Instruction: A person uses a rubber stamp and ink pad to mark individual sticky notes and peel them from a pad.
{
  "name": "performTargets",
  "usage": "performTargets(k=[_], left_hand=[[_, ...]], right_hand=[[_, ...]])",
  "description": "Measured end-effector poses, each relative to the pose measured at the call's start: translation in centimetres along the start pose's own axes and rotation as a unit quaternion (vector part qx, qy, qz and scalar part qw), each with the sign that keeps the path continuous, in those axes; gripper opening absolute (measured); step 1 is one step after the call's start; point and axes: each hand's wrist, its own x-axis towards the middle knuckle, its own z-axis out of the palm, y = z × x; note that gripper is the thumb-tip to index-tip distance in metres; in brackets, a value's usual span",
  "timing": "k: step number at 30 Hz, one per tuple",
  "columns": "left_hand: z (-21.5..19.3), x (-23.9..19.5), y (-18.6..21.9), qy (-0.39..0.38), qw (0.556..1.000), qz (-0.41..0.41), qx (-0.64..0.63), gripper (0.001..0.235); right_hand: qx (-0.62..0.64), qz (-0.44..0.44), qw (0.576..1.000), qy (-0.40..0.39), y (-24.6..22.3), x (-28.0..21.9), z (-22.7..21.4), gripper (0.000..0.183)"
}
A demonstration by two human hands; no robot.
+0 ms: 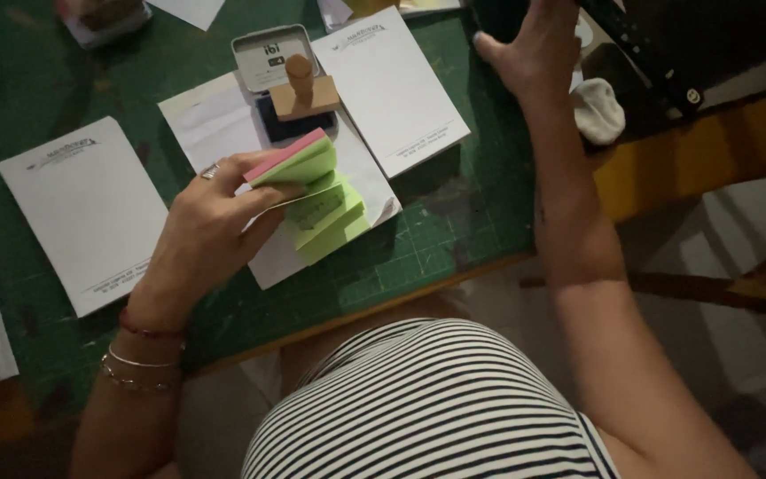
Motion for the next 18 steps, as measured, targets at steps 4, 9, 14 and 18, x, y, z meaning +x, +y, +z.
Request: performTargets(k=[4,9,14,18], left_hand=[[0.1,-0.1,-0.1,-0.003,1.0,-0.006,0.006,0.023],[0.5,-0.3,-0.6,0.003,1.0,0.009,0.011,0.018],[0.1,-0.2,-0.2,-0.007,1.0,-0.001,0.004,0.02],[0.5,-0.4,-0.5,-0.003,1.0,0.001,0.02,0.021]], right_hand=[[-0.038,-0.036,0.995,0.087,1.7,0.5,2.5,0.113],[-0.009,-0.081,0.977,0.198,1.1,0.8,2.8,0.114],[0.009,-0.106,0.972,0.211,0.2,0.5,1.7,0.106],[0.001,-0.109,0.967,0.229,1.0,0.7,2.6,0.114]])
